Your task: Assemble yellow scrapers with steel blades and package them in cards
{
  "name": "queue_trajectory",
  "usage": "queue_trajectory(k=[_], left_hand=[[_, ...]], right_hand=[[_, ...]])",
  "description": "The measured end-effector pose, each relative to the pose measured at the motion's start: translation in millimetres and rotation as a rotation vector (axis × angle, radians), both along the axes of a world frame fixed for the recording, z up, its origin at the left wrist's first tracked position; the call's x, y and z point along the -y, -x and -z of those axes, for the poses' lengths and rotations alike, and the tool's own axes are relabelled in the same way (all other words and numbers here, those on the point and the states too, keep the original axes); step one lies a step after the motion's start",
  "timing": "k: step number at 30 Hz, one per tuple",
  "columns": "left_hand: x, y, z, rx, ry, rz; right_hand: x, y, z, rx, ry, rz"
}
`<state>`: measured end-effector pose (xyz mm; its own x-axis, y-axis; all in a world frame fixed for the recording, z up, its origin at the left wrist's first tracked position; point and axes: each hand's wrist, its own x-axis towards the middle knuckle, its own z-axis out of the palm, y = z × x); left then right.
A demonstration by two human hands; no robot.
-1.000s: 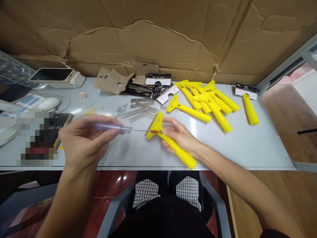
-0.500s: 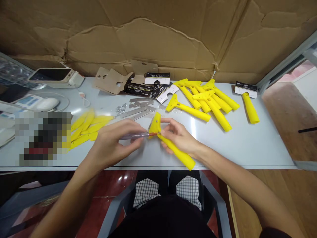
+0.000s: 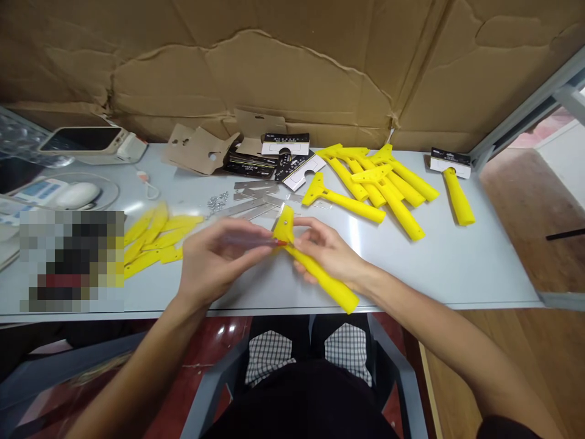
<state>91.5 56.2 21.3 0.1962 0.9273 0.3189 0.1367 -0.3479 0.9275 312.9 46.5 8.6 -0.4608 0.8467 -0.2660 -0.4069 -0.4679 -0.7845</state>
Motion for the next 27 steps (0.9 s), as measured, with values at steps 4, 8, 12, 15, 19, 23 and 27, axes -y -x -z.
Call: queue_trajectory(k=[4,8,12,15,19,23,27], left_hand=[[3,-8,0.6,-0.037,0.053,-0.043],[8,-10,-2.9,-0.085,0.062,-0.006],[14,-13,-3.4,-0.125,0.008,0.015],[15,-16,-1.9,-0.130,-0.046,0.007],[11,-14,-4.0,-0.133,-0.098,-0.009],[5,-3,-13.0,-0.149,-0.127,-0.078],[0,6,-28.6,-0.123,-0.152,-0.172]], right_hand=[[0,-1,0.0,0.006,0.012,0.008],[0,-1,0.3,0.002,0.005,0.005],[0,-1,1.5,-0.008,-0.011,0.013],[0,-1,2.3,-0.020,-0.015,0.007],[1,0,0.5,-0.043,-0.002,-0.010],[-1,-2,-2.7,-0.043,0.019,-0.002],[-3,-3,-3.2,-0.047,0.042,0.000]])
